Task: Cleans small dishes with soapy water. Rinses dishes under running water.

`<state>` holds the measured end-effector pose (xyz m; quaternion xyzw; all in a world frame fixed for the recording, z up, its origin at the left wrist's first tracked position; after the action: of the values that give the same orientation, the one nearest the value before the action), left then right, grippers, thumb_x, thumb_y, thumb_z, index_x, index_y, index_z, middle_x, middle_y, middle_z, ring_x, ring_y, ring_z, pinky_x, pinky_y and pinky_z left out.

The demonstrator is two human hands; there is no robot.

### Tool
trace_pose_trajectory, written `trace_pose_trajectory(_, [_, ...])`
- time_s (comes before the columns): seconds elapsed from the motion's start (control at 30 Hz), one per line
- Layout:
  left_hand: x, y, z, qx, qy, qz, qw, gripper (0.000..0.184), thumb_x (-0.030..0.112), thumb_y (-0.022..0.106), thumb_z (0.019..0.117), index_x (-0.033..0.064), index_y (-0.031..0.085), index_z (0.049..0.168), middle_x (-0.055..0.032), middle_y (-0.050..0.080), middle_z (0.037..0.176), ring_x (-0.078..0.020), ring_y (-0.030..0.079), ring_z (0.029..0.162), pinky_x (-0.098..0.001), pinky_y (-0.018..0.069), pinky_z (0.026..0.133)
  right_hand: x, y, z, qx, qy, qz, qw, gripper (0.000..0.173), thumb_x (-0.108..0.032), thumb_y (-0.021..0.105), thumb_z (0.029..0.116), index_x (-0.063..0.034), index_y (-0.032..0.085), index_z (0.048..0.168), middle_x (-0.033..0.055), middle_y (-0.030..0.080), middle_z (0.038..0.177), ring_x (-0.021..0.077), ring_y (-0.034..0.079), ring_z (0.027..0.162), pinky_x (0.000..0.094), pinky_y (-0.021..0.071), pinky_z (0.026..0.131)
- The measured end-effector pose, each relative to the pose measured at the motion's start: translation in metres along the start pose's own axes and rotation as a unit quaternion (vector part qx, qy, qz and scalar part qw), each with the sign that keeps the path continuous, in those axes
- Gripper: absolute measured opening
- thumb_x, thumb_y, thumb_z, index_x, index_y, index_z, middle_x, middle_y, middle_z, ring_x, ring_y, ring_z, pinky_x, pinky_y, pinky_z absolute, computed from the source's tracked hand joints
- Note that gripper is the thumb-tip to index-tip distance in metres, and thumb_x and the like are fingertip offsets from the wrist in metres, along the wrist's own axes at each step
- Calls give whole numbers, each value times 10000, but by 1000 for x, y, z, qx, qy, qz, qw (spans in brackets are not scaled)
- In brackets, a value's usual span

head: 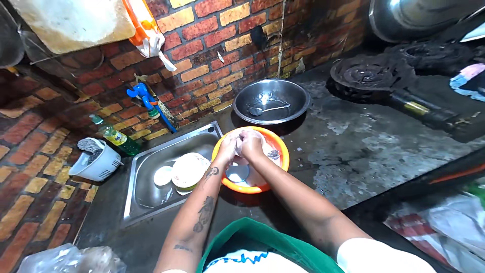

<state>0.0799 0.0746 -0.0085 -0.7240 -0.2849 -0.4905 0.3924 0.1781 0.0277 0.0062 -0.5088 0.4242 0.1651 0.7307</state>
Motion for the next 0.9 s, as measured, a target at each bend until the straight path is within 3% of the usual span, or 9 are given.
trace_pose_trajectory(0.1, [-13,-12,9,18,7,-42,999,516,430,260,1129,153,370,1551,-196,596,1343,-305,636,1124,-518,540,922,-3,10,15,-66,-91,81,990,154,-63,724,904,60,755,993,248,721,1062,384,667,1081,570,487,1014])
trace_pose_trajectory(0.2, [-17,-19,15,21,28,-7,999,506,407,269,1133,130,415,1530,-200,573,1401,-323,595,1206,-540,484,995,-19,5,8,-188,-168,-99,963,169,-70,745,878,58,736,987,255,709,1060,409,660,1083,600,495,989])
trace_pose_trajectory(0.27, [-18,-21,16,12,45,39,998,503,383,291,1134,88,446,1510,-229,579,1383,-349,595,1209,-549,477,1006,-31,-3,-7,-234,-135,-237,933,217,-14,647,935,91,681,1121,283,663,1198,442,611,1204,613,472,1029])
trace_pose_trajectory(0.4, [-4,-15,13,-35,40,36,998,482,281,295,1144,-32,471,1464,-262,548,1415,-326,543,1305,-495,407,1116,-28,-2,-16,-206,-120,-367,899,245,2,549,992,83,675,1186,272,656,1253,447,596,1243,602,468,1037])
trace_pose_trajectory(0.53, [-9,-11,16,-45,29,-53,997,494,317,279,1143,10,443,1494,-214,565,1405,-265,573,1268,-459,457,1082,-19,-3,-5,-124,-116,-193,966,185,-42,626,953,43,729,1080,272,697,1150,447,636,1173,618,483,1023])
trace_pose_trajectory(0.63, [-8,-12,7,-7,0,-127,992,531,387,238,1139,89,350,1565,-191,560,1393,-254,588,1204,-451,489,1011,-21,3,6,-157,-138,-82,975,158,-89,695,930,47,748,990,260,705,1092,413,647,1120,602,471,1019])
trace_pose_trajectory(0.7, [-8,-15,10,6,4,-130,991,525,380,236,1140,82,361,1554,-182,562,1397,-241,590,1210,-435,491,1020,-22,7,7,-223,-192,-102,950,184,-76,695,924,84,733,1006,275,684,1148,417,623,1156,583,444,1051])
trace_pose_trajectory(0.77, [-7,-18,14,8,23,-74,997,491,297,269,1147,17,401,1528,-228,547,1421,-276,565,1261,-452,447,1074,-22,5,0,-263,-225,-217,913,256,-91,706,922,84,710,1108,277,661,1228,432,586,1239,597,406,1106])
trace_pose_trajectory(0.9, [-5,-18,16,-26,45,8,999,443,238,324,1141,-2,462,1487,-234,556,1417,-285,562,1282,-456,431,1097,-18,1,-12,-224,-218,-432,846,205,-13,597,966,84,699,1114,264,660,1217,456,572,1251,599,486,1008])
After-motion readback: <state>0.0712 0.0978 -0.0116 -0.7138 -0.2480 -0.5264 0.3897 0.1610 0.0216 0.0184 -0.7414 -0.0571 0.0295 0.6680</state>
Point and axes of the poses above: each hand's wrist, its own z-axis towards the middle knuckle, its own y-axis out of the palm, x = y × z, the point moved 5 cm from there along z, towards the middle knuckle
